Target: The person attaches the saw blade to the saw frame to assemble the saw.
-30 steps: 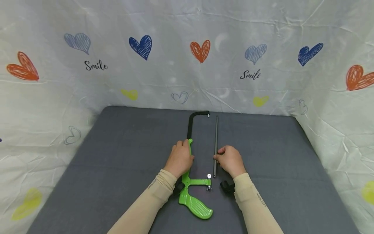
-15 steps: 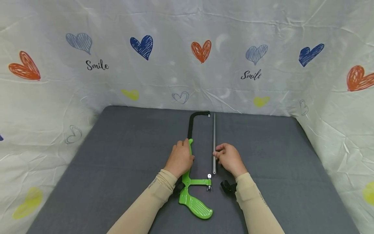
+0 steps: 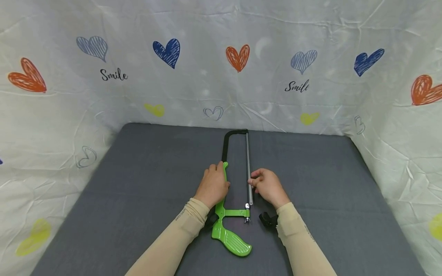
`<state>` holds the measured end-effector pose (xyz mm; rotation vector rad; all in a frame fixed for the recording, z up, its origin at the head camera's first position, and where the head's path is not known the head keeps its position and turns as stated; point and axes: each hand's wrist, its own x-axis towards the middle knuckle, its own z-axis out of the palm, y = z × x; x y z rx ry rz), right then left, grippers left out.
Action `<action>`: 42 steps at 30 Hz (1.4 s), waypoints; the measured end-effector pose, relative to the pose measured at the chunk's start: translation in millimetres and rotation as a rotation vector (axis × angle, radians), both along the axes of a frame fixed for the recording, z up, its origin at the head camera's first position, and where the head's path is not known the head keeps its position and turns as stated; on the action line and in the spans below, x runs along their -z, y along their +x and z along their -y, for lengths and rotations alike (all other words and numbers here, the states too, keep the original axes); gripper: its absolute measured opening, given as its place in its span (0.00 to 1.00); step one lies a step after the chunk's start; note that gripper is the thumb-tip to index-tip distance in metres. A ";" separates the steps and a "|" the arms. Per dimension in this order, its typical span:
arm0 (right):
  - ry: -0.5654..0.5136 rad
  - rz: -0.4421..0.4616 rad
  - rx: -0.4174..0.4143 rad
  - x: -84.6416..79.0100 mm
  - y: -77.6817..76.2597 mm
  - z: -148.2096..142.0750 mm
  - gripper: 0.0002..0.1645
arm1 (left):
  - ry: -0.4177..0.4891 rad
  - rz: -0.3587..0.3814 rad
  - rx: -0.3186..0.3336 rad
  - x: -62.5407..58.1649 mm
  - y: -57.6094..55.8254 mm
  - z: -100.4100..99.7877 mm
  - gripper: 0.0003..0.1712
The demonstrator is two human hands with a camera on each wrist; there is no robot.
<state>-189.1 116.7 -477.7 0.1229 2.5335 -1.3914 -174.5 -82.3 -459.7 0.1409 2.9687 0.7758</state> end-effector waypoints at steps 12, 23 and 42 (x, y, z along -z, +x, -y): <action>0.015 0.003 0.003 2.2 2.1 2.5 0.13 | -0.002 -0.006 0.003 1.6 -0.4 -1.1 0.42; 0.023 -0.015 -0.016 4.0 2.6 4.9 0.12 | -0.014 -0.007 0.003 1.4 -0.4 -1.0 0.42; 0.129 -0.040 -0.019 3.0 2.4 7.0 0.13 | -0.017 -0.006 0.004 3.1 -2.8 -0.3 0.42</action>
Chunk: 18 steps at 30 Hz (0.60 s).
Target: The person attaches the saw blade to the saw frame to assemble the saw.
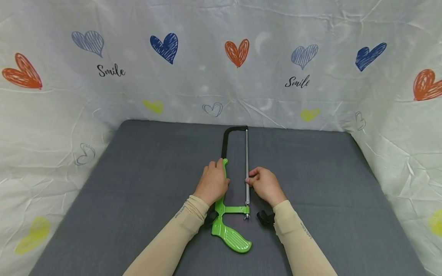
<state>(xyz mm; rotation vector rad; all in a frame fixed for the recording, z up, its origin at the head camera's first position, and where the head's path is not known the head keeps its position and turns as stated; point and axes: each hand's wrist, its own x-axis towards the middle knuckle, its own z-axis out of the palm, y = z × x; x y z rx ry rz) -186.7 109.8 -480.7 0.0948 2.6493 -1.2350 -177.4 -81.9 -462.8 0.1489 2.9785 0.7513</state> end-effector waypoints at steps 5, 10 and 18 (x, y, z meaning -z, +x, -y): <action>0.011 -0.011 0.002 0.0 0.0 0.6 0.14 | 0.009 0.000 -0.001 -1.4 0.7 -0.9 0.42; 0.020 -0.019 0.009 0.0 0.5 1.6 0.14 | 0.010 -0.003 0.000 -1.8 0.8 -1.2 0.42; 0.040 -0.040 0.022 2.0 0.7 1.1 0.11 | 0.001 -0.027 0.010 0.3 0.7 -0.6 0.42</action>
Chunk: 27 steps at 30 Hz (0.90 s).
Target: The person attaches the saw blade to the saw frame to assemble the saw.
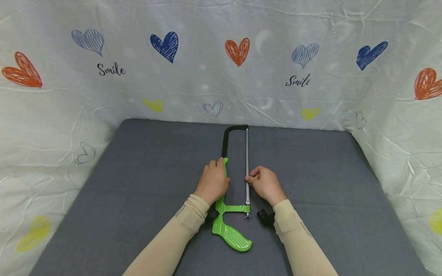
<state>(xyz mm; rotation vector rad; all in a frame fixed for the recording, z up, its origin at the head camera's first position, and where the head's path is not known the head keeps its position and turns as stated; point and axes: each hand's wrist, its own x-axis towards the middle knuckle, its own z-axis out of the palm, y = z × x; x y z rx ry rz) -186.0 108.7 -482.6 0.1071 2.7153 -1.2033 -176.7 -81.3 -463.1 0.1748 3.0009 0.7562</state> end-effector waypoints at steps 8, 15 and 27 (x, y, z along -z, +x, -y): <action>-0.007 0.002 0.020 1.1 -0.1 -0.5 0.14 | -0.021 0.063 0.014 -4.7 2.7 0.9 0.45; 0.001 -0.005 0.024 1.9 1.3 3.2 0.15 | -0.030 0.180 0.021 -12.0 6.3 7.6 0.51; -0.018 -0.017 0.003 1.6 22.2 -2.5 0.16 | -0.011 0.261 0.062 -8.8 15.8 20.6 0.49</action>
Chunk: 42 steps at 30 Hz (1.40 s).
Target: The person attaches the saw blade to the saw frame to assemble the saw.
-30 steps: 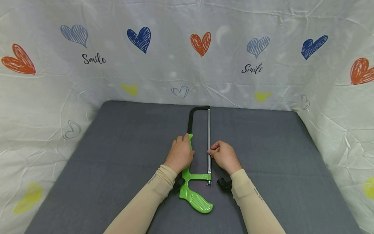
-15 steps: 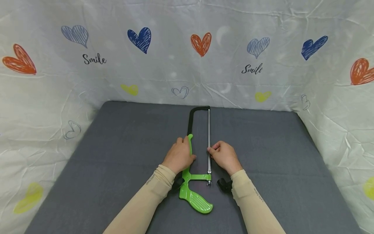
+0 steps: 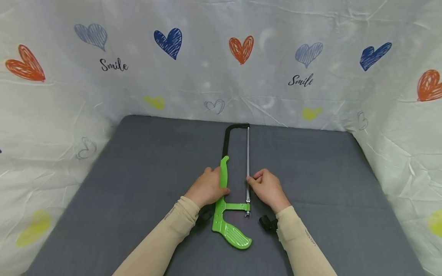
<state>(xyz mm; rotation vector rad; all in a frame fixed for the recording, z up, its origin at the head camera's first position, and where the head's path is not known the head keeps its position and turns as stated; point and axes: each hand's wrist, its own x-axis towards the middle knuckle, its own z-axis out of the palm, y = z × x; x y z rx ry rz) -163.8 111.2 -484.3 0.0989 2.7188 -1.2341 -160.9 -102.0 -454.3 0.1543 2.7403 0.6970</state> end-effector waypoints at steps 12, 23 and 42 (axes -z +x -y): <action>-0.053 0.062 -0.194 -2.6 52.6 -18.3 0.13 | 0.026 -0.007 0.004 1.7 9.4 0.3 0.48; -0.062 0.044 -0.323 -0.1 51.9 -23.8 0.09 | 0.031 0.003 0.001 2.4 9.8 0.9 0.47; -0.021 -0.018 -0.354 -1.4 52.7 -28.1 0.13 | 0.039 0.009 0.000 4.6 7.2 -1.2 0.48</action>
